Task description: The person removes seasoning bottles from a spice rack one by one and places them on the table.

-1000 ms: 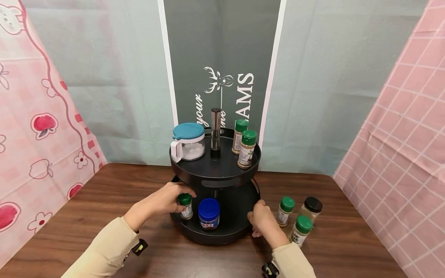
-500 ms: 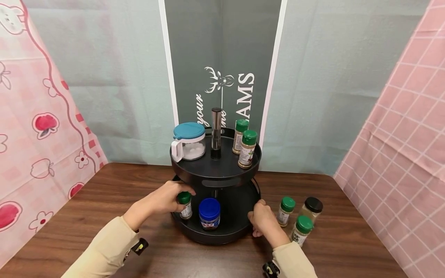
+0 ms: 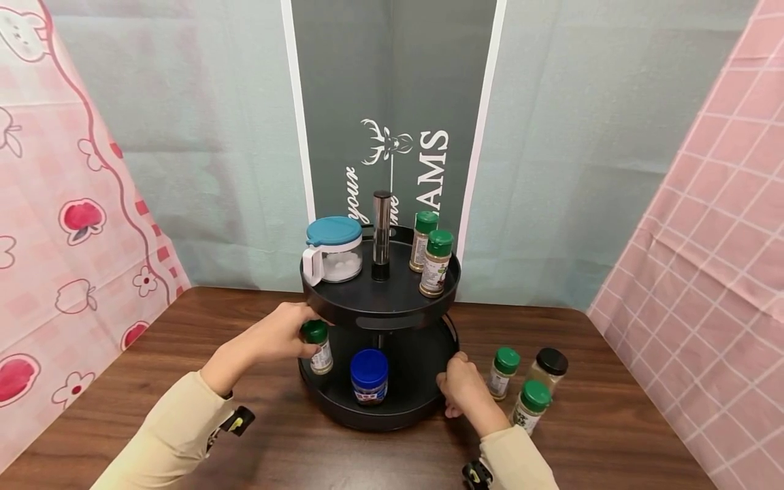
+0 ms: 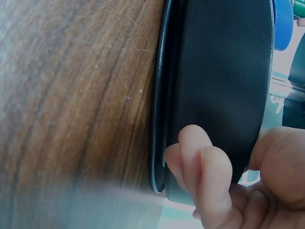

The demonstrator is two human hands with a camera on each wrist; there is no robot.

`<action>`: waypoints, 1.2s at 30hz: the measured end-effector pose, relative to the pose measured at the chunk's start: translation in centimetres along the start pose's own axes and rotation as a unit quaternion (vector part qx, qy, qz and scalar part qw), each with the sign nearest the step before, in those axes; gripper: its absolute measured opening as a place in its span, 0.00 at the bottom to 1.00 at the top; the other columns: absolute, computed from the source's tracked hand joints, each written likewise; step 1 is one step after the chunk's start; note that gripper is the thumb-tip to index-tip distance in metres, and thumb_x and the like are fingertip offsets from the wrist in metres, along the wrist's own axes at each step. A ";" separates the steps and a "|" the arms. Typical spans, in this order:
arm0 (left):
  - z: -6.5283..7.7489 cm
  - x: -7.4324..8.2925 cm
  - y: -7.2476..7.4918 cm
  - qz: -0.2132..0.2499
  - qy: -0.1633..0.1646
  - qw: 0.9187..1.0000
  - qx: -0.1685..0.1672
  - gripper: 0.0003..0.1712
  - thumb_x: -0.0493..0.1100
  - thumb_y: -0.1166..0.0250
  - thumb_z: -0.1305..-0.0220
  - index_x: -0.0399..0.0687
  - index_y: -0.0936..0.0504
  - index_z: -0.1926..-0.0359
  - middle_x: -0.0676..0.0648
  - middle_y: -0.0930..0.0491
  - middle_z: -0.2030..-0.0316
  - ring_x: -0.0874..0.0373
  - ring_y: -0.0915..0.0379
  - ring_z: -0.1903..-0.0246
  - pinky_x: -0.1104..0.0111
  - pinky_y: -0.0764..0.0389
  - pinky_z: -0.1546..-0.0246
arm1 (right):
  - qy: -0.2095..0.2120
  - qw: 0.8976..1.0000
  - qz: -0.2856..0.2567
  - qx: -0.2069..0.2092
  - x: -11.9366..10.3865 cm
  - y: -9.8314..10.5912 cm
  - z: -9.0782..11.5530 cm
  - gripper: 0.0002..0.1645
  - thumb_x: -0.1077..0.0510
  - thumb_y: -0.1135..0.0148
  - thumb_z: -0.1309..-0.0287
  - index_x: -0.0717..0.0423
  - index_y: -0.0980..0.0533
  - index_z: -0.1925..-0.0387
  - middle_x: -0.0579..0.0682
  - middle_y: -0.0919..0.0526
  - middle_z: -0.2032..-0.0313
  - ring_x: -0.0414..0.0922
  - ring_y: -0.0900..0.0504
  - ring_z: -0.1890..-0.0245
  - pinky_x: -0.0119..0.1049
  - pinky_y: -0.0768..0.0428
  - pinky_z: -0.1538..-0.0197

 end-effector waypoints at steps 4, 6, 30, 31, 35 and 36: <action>0.2 -0.1 0.0 0.004 0.008 1.000 -0.005 0.20 0.36 0.32 0.59 0.45 0.19 0.58 0.47 0.20 0.64 0.61 0.28 0.71 0.71 0.22 0.75 | 0.000 1.000 0.001 -0.001 -0.1 -0.1 -0.1 0.29 0.63 0.53 0.40 0.82 0.49 0.46 0.54 0.27 0.89 0.45 0.26 0.92 0.38 0.23 0.84; 0.4 -0.1 0.0 0.007 0.017 1.000 -0.006 0.21 0.36 0.32 0.59 0.45 0.19 0.58 0.47 0.20 0.64 0.61 0.28 0.72 0.70 0.22 0.75 | -0.001 1.000 0.000 -0.002 -0.1 -0.1 -0.1 0.30 0.63 0.53 0.40 0.82 0.49 0.46 0.54 0.26 0.89 0.45 0.26 0.92 0.38 0.23 0.85; 3.3 -1.9 3.0 -0.010 0.023 0.998 0.051 0.20 0.34 0.34 0.63 0.47 0.21 0.62 0.50 0.22 0.67 0.60 0.31 0.71 0.68 0.24 0.75 | -0.003 1.000 -0.011 0.004 0.2 0.0 0.0 0.26 0.63 0.53 0.42 0.80 0.47 0.49 0.55 0.27 0.89 0.46 0.26 0.92 0.38 0.23 0.86; 3.5 -2.1 3.1 -0.011 0.027 0.998 0.051 0.19 0.33 0.33 0.64 0.47 0.22 0.63 0.51 0.22 0.68 0.60 0.31 0.72 0.68 0.24 0.75 | -0.003 1.000 -0.011 0.004 0.3 0.0 0.0 0.26 0.63 0.53 0.42 0.80 0.47 0.49 0.55 0.27 0.89 0.46 0.26 0.92 0.38 0.23 0.86; 4.2 -3.2 3.3 -0.017 0.043 0.998 0.045 0.18 0.33 0.32 0.64 0.47 0.22 0.66 0.52 0.23 0.72 0.61 0.32 0.75 0.67 0.25 0.77 | -0.003 1.000 -0.012 0.001 0.2 0.0 -0.1 0.28 0.63 0.54 0.42 0.81 0.48 0.48 0.55 0.27 0.89 0.46 0.26 0.91 0.38 0.23 0.85; 4.4 -3.5 3.3 -0.018 0.048 0.998 0.042 0.17 0.32 0.32 0.64 0.47 0.22 0.66 0.52 0.23 0.73 0.61 0.32 0.75 0.67 0.26 0.77 | -0.003 1.000 -0.012 0.001 0.2 0.0 -0.1 0.29 0.63 0.54 0.42 0.81 0.49 0.47 0.55 0.27 0.89 0.46 0.26 0.91 0.38 0.23 0.85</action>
Point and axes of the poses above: each hand's wrist, its own z-axis away from the middle knuckle, its own y-axis out of the back of the hand, x = y × z, the point moved 5 cm from there along -z, towards the middle knuckle
